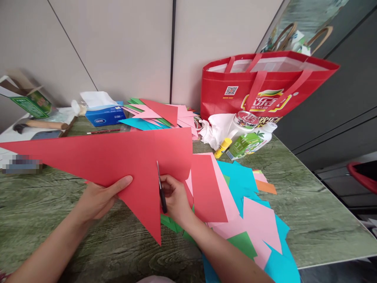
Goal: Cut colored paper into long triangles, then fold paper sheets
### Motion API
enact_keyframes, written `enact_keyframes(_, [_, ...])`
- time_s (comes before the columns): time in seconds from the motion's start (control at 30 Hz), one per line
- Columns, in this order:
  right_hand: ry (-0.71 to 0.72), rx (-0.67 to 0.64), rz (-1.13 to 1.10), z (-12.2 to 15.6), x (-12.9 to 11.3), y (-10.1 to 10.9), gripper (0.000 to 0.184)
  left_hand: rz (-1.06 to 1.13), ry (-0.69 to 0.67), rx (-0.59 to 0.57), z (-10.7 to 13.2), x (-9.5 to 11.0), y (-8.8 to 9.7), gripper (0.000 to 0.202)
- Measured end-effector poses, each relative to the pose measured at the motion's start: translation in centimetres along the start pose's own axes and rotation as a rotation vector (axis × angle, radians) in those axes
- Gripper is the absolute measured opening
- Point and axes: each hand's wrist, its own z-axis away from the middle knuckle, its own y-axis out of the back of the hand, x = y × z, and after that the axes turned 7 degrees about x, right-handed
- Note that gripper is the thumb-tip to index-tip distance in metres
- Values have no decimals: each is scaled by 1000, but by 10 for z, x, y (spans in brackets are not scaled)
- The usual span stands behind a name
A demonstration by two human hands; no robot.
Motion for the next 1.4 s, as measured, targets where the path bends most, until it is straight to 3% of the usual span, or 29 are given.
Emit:
enact_keyframes(0.23, [45, 23, 29, -1, -2, 2, 29, 8, 17, -28, 2, -1, -2, 50])
enact_keyframes(1.4, [-6, 32, -54, 0, -1, 0, 22, 28, 34, -69, 2, -3, -1, 47])
